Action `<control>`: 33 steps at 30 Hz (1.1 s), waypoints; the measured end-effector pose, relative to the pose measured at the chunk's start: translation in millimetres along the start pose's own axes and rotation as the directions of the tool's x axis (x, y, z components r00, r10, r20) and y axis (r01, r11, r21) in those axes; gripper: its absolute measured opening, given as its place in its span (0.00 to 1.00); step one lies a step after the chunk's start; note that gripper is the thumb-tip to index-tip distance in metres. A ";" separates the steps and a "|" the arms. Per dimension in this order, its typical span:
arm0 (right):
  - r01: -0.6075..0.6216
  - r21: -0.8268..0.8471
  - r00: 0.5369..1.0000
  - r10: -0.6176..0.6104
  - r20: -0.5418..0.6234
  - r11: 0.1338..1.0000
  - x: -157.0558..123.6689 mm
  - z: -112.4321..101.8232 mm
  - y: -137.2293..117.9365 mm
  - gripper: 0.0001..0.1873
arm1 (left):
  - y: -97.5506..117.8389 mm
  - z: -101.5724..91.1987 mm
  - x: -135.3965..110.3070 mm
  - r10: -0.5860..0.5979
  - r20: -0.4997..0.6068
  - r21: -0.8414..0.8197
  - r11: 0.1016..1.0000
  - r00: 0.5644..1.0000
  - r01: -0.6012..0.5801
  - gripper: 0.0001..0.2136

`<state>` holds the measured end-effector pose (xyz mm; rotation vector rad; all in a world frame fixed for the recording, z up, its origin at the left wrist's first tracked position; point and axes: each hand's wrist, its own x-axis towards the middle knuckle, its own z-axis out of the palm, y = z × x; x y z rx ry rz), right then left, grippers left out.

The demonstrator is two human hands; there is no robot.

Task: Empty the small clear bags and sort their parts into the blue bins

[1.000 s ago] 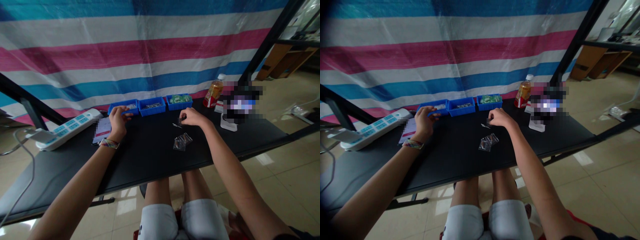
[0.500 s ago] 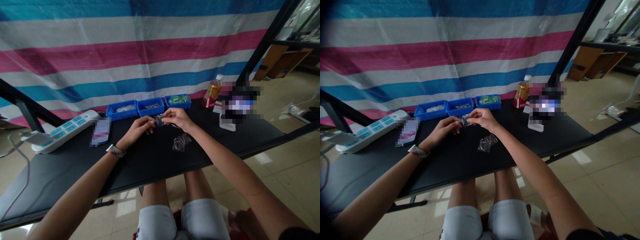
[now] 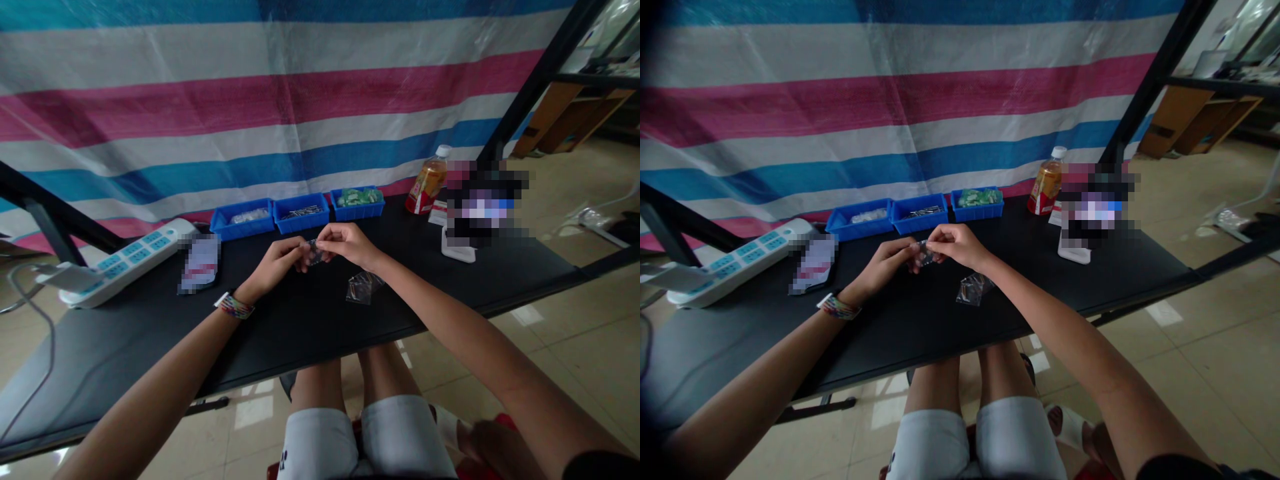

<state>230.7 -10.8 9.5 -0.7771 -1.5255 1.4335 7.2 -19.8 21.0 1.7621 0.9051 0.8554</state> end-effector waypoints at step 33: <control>0.389 -0.486 0.871 -0.484 -0.082 0.783 -7.0 4.4 -2.4 0.11 | -7.8 0.1 3.7 -0.095 -0.126 -0.185 0.980 0.987 0.071 0.14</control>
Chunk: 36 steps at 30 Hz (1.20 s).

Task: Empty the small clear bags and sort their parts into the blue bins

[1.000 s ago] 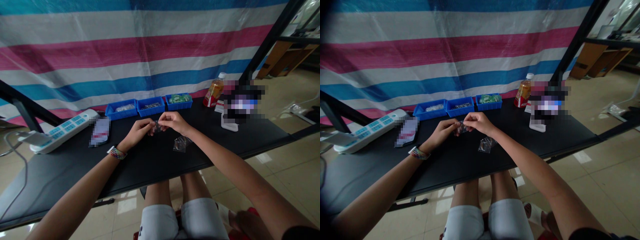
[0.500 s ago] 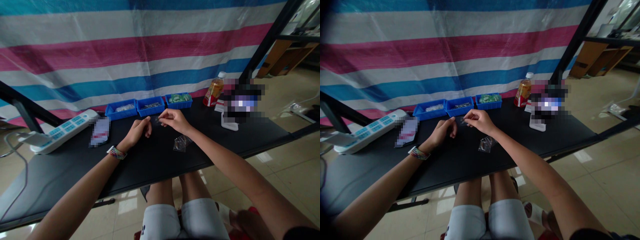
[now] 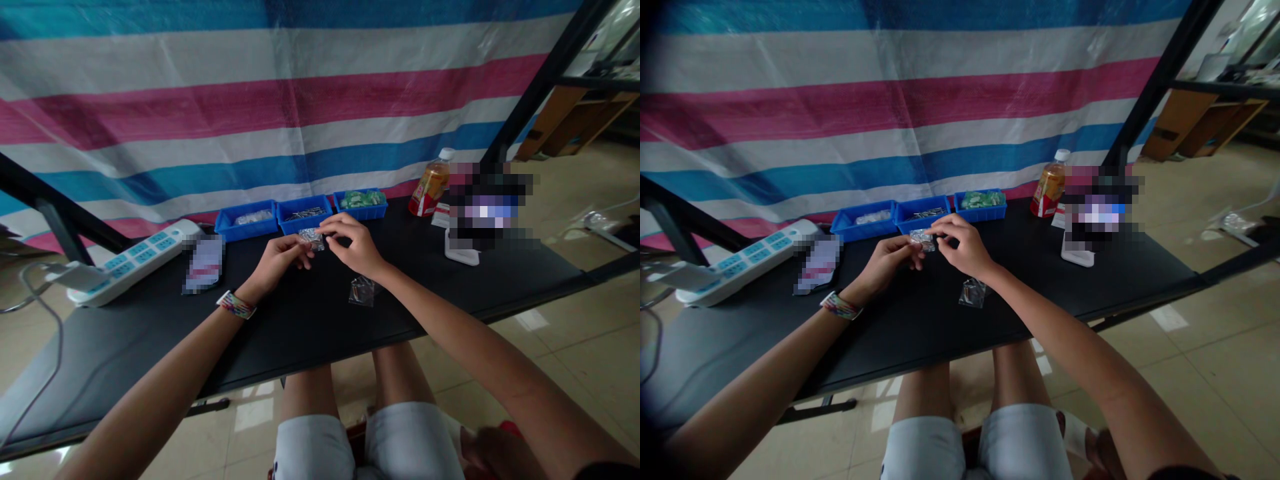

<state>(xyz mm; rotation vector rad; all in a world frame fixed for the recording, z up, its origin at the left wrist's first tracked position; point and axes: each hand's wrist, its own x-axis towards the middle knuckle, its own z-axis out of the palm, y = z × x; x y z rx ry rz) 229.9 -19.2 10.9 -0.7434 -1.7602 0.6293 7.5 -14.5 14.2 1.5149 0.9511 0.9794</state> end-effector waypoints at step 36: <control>-0.223 -0.298 0.975 0.211 -0.071 0.928 7.5 -26.2 8.8 0.08 | -5.7 -37.1 16.3 -0.061 -0.361 -0.184 0.983 0.931 -0.007 0.12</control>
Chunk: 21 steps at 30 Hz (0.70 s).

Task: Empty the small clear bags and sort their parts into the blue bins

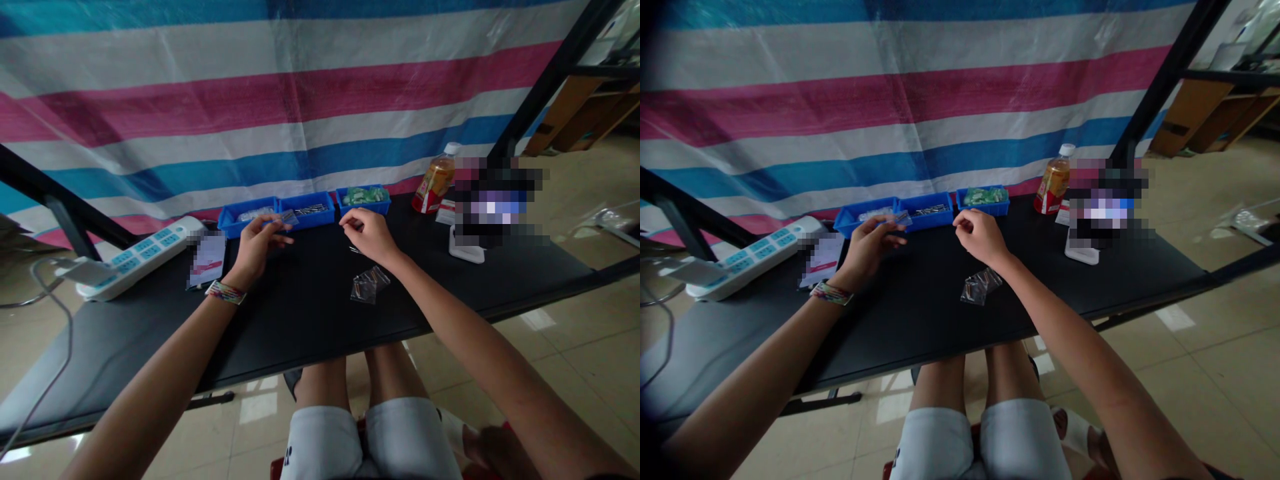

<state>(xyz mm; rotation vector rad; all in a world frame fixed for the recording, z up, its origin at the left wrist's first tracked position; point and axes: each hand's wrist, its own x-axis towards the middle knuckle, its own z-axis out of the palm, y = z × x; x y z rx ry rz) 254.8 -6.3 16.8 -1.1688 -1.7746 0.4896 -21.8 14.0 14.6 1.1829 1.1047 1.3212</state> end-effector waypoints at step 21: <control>-0.127 -0.291 0.886 0.241 0.397 0.948 2.0 -16.0 18.7 0.06 | 3.0 -26.5 18.7 0.061 -0.265 -0.031 0.997 0.962 -0.072 0.10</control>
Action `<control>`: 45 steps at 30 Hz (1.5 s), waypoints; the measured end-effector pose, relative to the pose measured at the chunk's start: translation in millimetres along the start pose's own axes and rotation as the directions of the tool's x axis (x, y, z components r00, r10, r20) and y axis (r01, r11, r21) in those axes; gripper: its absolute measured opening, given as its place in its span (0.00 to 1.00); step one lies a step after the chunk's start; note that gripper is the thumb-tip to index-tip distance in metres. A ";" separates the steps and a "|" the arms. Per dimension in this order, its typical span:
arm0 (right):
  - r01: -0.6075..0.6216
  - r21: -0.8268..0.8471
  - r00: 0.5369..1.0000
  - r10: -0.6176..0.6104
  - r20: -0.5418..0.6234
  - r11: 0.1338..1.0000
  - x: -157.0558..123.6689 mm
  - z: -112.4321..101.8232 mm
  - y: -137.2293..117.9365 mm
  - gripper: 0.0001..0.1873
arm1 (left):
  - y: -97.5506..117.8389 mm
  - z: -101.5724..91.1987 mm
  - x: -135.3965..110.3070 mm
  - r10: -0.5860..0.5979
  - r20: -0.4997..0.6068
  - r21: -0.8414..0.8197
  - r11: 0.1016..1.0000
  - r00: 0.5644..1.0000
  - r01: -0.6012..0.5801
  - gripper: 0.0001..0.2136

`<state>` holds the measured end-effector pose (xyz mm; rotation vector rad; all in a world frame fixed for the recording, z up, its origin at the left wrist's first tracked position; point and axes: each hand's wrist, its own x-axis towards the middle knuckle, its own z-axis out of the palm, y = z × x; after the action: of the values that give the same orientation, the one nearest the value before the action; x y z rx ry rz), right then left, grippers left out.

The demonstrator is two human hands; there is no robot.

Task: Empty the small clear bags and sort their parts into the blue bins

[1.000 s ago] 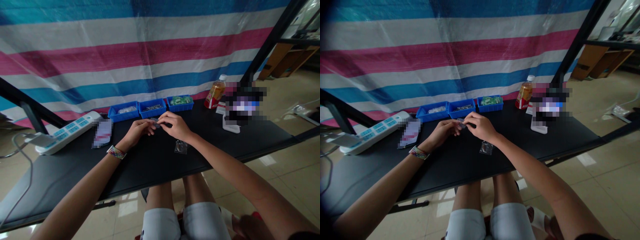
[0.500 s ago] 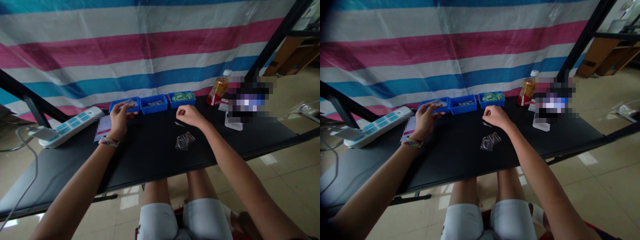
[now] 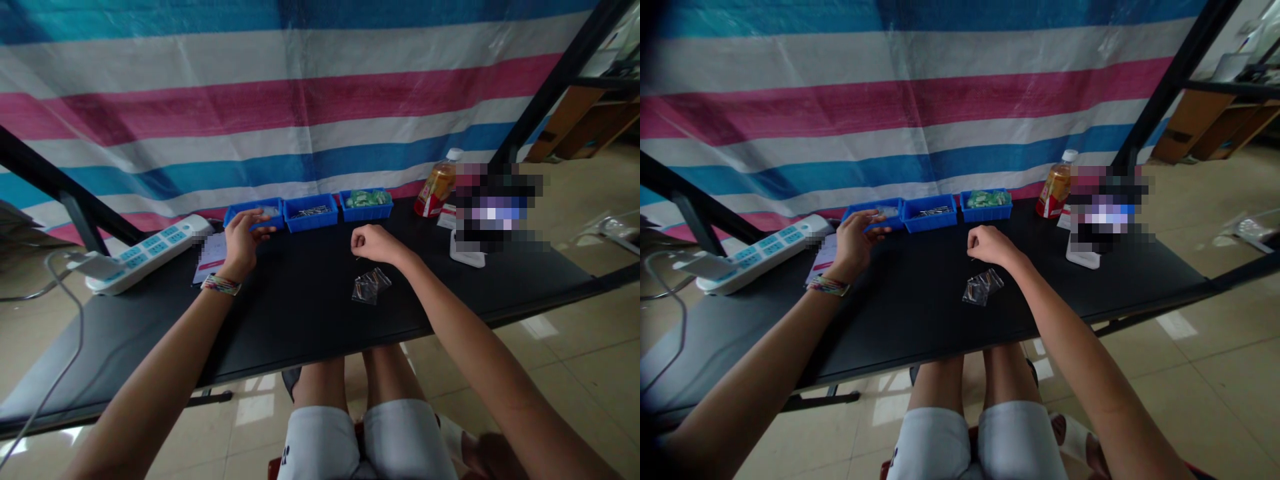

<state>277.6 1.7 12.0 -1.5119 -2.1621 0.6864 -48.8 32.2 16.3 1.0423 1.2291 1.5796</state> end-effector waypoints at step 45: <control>0.194 0.799 0.981 -0.134 -0.142 0.569 7.6 37.4 -36.0 0.10 | -4.0 37.8 -56.1 -0.151 0.634 0.232 0.973 0.759 0.000 0.17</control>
<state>226.5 -7.4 4.6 -0.7883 -1.5099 1.3048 3.6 -10.7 12.8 1.5013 0.9402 0.8852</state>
